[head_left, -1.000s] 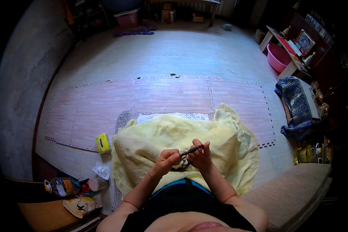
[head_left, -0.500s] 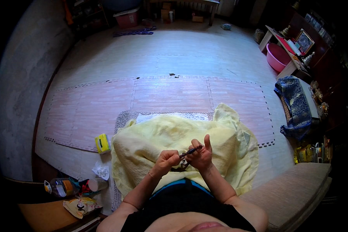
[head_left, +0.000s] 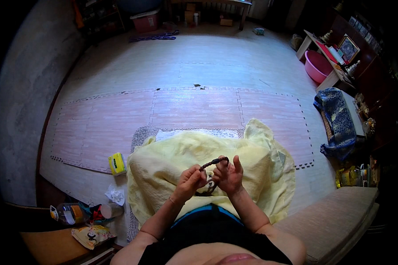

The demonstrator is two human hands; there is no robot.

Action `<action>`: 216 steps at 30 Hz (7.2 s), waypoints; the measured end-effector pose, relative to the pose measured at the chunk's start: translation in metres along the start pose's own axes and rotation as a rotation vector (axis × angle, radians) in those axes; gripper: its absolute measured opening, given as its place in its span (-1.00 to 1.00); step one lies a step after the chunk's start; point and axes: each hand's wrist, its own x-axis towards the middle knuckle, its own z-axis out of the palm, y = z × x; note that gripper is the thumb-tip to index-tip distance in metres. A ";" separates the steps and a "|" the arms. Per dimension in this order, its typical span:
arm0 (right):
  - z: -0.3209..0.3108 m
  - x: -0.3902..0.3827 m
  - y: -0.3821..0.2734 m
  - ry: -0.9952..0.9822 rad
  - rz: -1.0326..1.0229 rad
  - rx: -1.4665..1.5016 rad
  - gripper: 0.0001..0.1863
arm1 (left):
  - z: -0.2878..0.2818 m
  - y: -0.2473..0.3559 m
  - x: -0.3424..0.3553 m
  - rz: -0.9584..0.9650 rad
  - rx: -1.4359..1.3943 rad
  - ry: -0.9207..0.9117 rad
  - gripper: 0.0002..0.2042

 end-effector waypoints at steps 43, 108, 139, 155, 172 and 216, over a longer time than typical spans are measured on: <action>0.001 -0.005 0.012 -0.159 0.182 -0.623 -0.58 | -0.008 0.008 -0.001 0.033 0.055 0.248 -0.76; -0.003 0.000 0.008 -0.199 0.078 -0.697 -0.79 | -0.010 0.013 0.004 0.018 0.041 0.219 -0.84; 0.006 0.002 0.003 -0.067 0.059 -0.158 -0.39 | 0.012 -0.008 -0.004 -0.151 0.237 0.006 -0.69; 0.004 0.003 0.002 -0.069 0.064 -0.148 -0.39 | 0.015 -0.003 -0.002 -0.153 0.203 -0.020 -0.69; 0.001 0.003 0.002 -0.089 0.067 -0.126 -0.40 | 0.004 -0.010 -0.003 -0.108 0.278 -0.001 -0.73; -0.005 -0.003 0.008 -0.155 0.142 -0.517 -0.80 | -0.008 0.013 0.004 -0.099 -0.243 0.091 -0.82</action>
